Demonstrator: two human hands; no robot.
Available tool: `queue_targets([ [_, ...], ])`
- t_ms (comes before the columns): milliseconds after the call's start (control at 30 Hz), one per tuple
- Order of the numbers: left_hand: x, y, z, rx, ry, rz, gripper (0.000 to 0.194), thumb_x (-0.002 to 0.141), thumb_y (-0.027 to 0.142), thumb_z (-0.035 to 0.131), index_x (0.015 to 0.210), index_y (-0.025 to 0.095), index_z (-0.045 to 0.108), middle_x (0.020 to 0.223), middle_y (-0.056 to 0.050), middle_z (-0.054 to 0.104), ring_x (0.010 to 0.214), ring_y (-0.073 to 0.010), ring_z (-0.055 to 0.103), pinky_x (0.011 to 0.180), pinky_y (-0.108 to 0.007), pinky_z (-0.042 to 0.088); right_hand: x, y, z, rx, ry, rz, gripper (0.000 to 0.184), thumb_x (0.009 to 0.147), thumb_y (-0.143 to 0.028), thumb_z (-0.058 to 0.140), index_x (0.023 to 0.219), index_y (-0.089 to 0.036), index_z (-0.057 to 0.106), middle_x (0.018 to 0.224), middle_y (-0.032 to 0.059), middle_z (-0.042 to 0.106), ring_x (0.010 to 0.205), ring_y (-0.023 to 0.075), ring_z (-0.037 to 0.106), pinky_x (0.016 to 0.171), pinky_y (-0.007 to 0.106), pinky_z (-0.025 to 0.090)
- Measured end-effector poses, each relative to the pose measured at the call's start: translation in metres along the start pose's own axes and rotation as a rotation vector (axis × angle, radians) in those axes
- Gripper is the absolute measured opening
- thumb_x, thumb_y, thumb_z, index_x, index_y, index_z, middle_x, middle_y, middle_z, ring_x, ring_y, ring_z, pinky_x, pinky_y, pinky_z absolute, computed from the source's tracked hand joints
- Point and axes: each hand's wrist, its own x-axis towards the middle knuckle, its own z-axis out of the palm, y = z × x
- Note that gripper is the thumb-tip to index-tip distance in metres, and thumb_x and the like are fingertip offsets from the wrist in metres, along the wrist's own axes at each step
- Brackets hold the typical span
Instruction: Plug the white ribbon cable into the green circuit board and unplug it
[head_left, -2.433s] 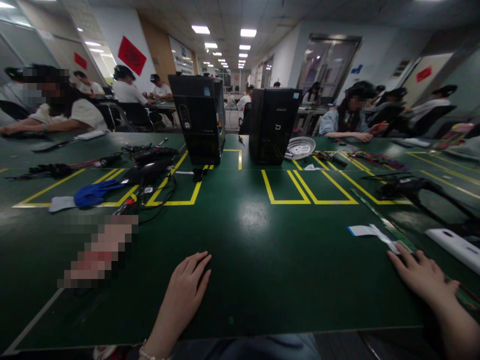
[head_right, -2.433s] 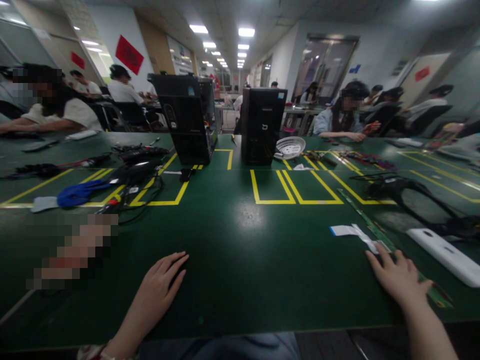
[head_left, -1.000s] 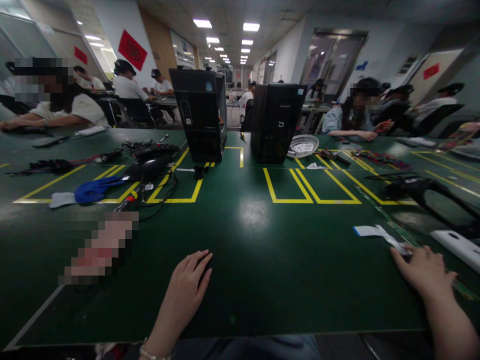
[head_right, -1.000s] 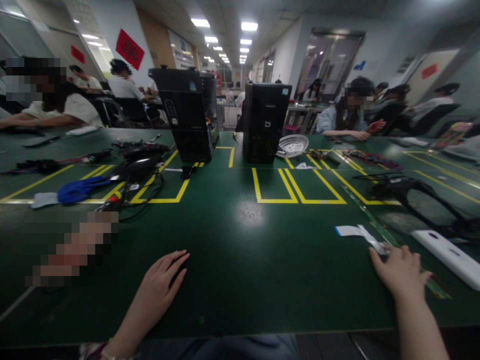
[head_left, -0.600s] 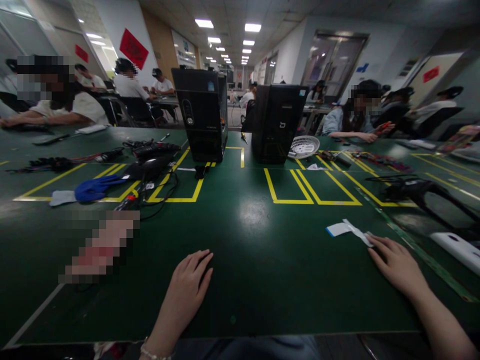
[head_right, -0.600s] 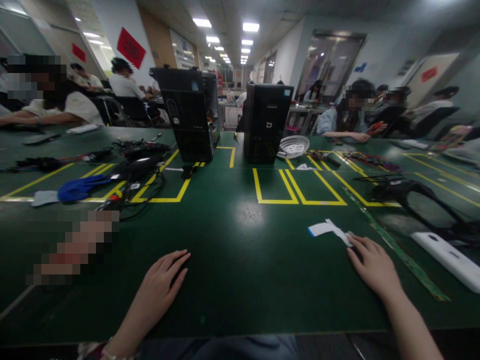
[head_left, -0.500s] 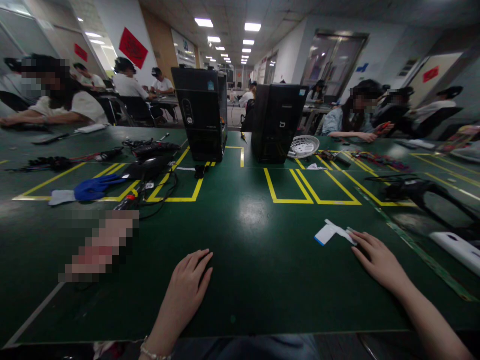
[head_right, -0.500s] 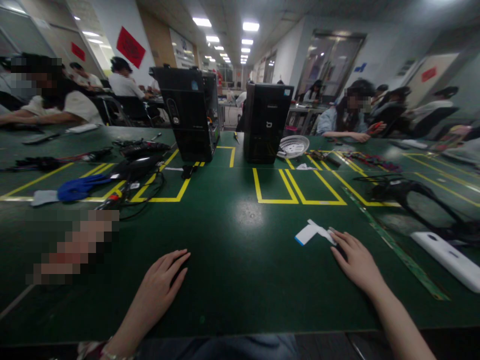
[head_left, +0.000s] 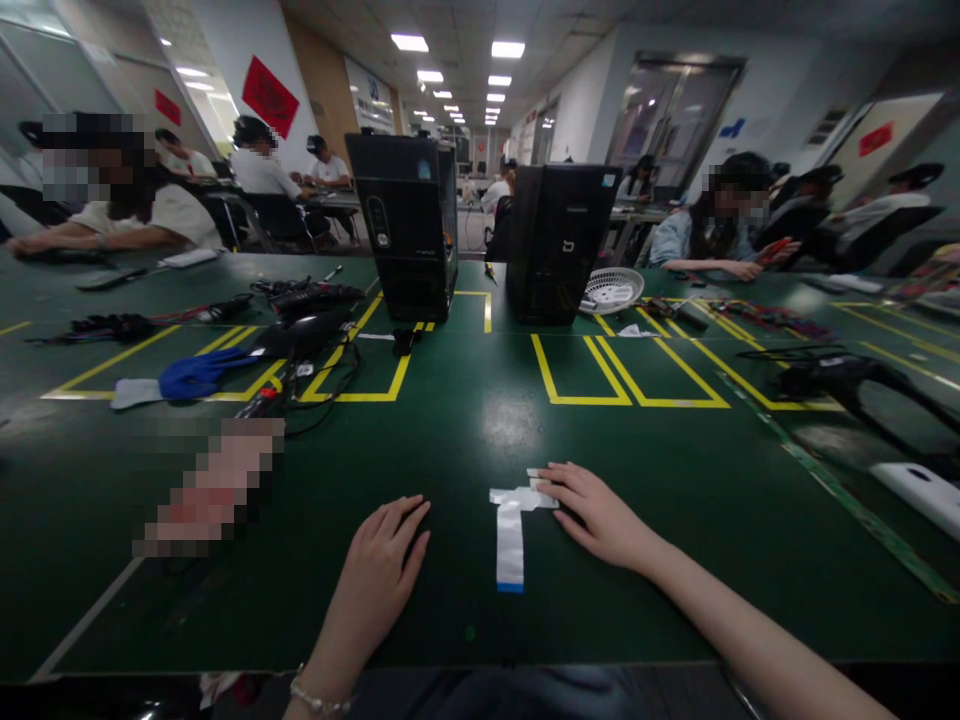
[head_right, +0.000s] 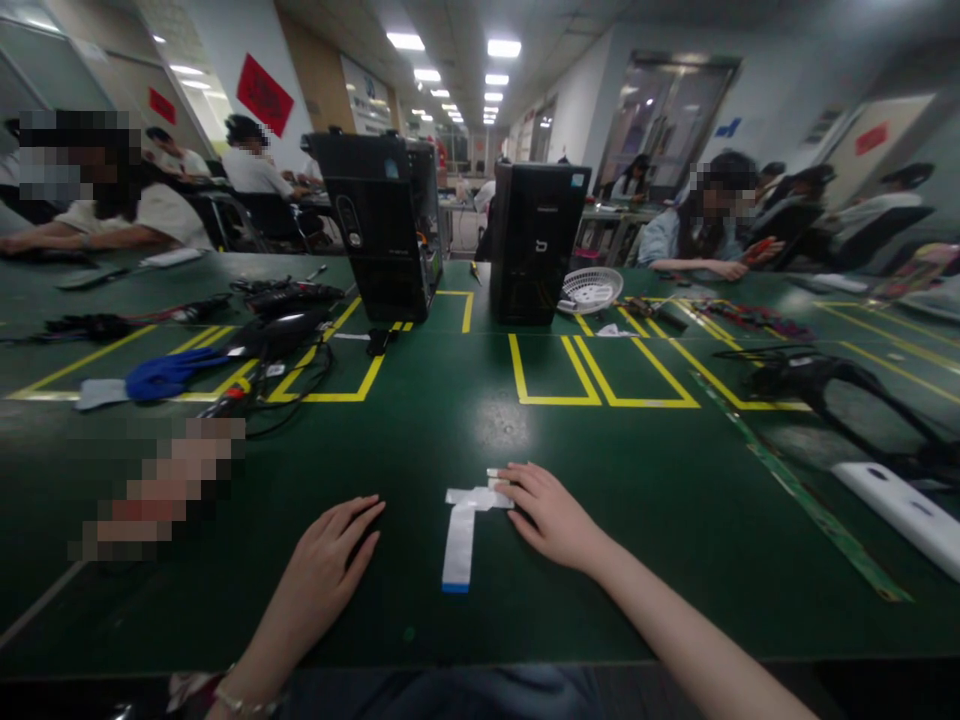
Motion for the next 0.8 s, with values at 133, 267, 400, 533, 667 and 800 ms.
queue_targets([
  [133,0.001,0.001,-0.001,0.005,-0.011,-0.002,0.034,0.096,0.027,0.044,0.127,0.02,0.057,0.128,-0.008,0.058,0.119,-0.0262,0.052,0.102,-0.048,0.043,0.026,-0.028,0.008,0.084,-0.052,-0.105,0.044,0.09,-0.019,0.047,0.134,-0.023,0.049,0.14,0.0079,0.049,0.134,0.0216,0.039,0.112,0.05,0.03],
  [267,0.001,0.001,-0.001,0.0,-0.006,-0.008,0.034,0.096,0.026,0.044,0.126,0.021,0.058,0.127,-0.008,0.059,0.118,-0.0261,0.053,0.101,-0.049,0.043,0.043,-0.045,0.015,0.136,-0.07,-0.141,0.045,0.089,-0.02,0.049,0.134,-0.023,0.049,0.141,0.0065,0.049,0.135,0.0209,0.037,0.113,0.048,0.028],
  [400,0.001,0.001,0.0,0.003,-0.015,-0.015,0.034,0.096,0.025,0.042,0.126,0.02,0.058,0.128,-0.008,0.059,0.118,-0.0264,0.052,0.101,-0.049,0.043,0.048,-0.05,0.015,0.147,-0.091,-0.139,0.046,0.089,-0.024,0.051,0.136,-0.024,0.048,0.143,0.0057,0.047,0.136,0.0209,0.036,0.114,0.047,0.028],
  [533,0.001,0.0,-0.001,0.003,-0.036,-0.019,0.034,0.097,0.025,0.041,0.126,0.019,0.058,0.128,-0.008,0.059,0.119,-0.0263,0.052,0.102,-0.049,0.043,0.045,-0.05,0.013,0.132,-0.114,-0.139,0.048,0.091,-0.03,0.05,0.139,-0.024,0.045,0.146,0.0055,0.043,0.139,0.0212,0.03,0.115,0.047,0.025],
  [667,0.001,0.001,-0.002,0.004,-0.03,-0.034,0.034,0.097,0.026,0.042,0.126,0.02,0.058,0.129,-0.008,0.058,0.12,-0.0262,0.052,0.102,-0.049,0.044,0.034,-0.027,0.008,0.035,-0.065,-0.091,0.049,0.094,-0.036,0.045,0.142,-0.025,0.042,0.151,0.0073,0.036,0.14,0.0227,0.028,0.115,0.049,0.025],
  [800,0.0,0.001,-0.002,0.005,-0.028,-0.027,0.034,0.097,0.026,0.043,0.127,0.02,0.058,0.129,-0.007,0.058,0.12,-0.0253,0.051,0.103,-0.047,0.043,0.0,0.032,-0.011,-0.208,0.123,0.3,0.049,0.094,-0.042,0.039,0.136,-0.02,0.049,0.147,0.0132,0.039,0.136,0.0281,0.035,0.111,0.05,0.031],
])
